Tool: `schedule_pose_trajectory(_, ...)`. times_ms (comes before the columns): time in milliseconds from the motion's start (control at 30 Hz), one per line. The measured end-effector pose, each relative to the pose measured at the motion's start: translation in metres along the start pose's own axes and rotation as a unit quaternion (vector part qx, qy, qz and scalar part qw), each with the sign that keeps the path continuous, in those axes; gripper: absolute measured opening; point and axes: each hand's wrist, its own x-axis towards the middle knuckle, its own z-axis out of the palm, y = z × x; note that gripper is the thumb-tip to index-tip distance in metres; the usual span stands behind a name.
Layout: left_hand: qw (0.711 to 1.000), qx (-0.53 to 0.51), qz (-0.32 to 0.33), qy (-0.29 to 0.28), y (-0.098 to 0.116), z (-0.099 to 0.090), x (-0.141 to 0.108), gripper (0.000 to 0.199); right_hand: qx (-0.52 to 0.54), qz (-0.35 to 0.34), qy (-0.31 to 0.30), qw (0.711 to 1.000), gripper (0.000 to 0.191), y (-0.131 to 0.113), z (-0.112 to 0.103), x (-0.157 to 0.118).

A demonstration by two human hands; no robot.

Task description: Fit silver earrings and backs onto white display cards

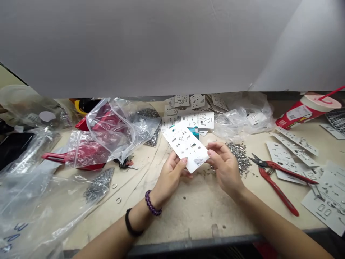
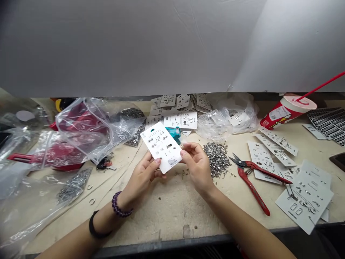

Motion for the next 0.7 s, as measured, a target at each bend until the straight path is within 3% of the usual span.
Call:
schedule_pose_trajectory(100, 0.999, 0.034, -0.008, 0.003, 0.001, -0.001, -0.001, 0.039, -0.131, -0.075, -0.049, 0.987, 0.011, -0.007, -0.010, 0.003)
schedule_pose_trajectory(267, 0.998, 0.042, -0.043, -0.015, 0.000, -0.003, -0.004, 0.036, -0.286, -0.088, -0.168, 0.939, 0.012, -0.018, -0.015, 0.001)
schedule_pose_trajectory(433, 0.995, 0.093, -0.024, -0.002, -0.002, -0.003, -0.002, 0.035, -0.364, -0.124, -0.166, 0.908, 0.011, -0.016, -0.010, -0.003)
schedule_pose_trajectory(700, 0.995, 0.102, -0.016, -0.012, -0.005, 0.000, -0.004, 0.033, -0.394, -0.149, -0.153, 0.894, 0.009, -0.011, -0.006, -0.003)
